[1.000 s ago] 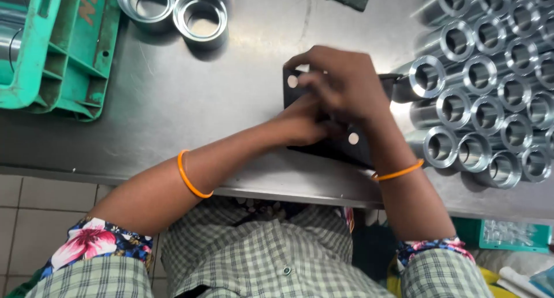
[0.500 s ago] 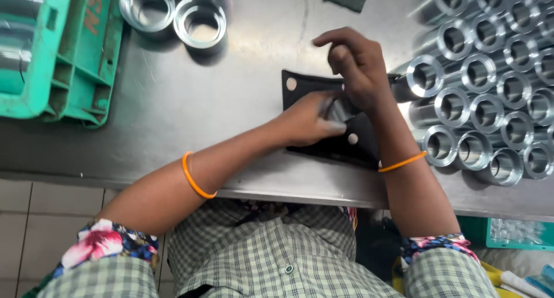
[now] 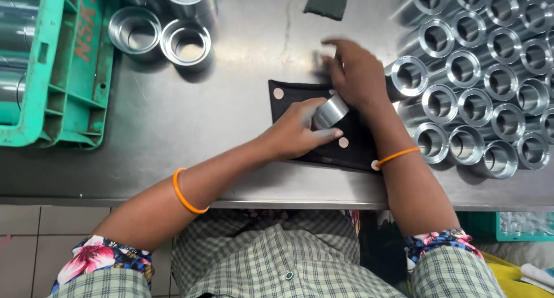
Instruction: Cleaning and inspecting circular metal components using a cloth on a workstation.
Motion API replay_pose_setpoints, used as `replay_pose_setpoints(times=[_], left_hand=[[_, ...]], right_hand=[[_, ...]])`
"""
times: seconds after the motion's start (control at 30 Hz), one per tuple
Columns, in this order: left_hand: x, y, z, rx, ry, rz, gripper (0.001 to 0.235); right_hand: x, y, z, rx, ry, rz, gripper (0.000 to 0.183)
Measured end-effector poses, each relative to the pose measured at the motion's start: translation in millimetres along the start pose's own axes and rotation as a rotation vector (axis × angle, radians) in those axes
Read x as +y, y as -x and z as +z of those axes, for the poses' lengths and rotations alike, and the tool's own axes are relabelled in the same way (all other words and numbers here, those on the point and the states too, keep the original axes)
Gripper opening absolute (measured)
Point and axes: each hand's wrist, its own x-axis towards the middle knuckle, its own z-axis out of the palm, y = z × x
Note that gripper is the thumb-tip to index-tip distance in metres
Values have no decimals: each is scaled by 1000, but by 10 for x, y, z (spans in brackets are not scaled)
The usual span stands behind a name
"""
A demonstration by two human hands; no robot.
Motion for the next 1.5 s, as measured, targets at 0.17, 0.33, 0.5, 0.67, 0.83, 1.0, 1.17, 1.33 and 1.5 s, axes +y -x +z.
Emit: replay_pose_setpoints(times=[0.17,0.33,0.5,0.67,0.83,1.0,1.17,1.33,1.5], left_hand=[[75,66,-75,157,28,138,38],[151,96,-220,320,-68,432,37],[174,70,-262,277,-118,453,35],[229,95,-268,197,110,282,40],[165,86,-271,200,-18,362,38],[269,66,-297,263,-39,429,39],[168,31,-328,164,137,262,39],[-32,-2,-385,182,604,164,34],[-82,-77,-478,332,1042,-144,49]], right_hand=[[2,-2,-366,-97,-8,39,35],[-67,21,-367,-415,-804,159,47],[55,128,46,-201,-639,27,36],[-162,133,21,143,-250,-212,38],[-86,134,9,-137,-547,35,28],[36,167,82,37,-398,-113,30],[-121,163,-16,-94,-502,-1,27],[-239,179,59,72,-325,14,33],[-232,174,27,-172,-991,560,36]])
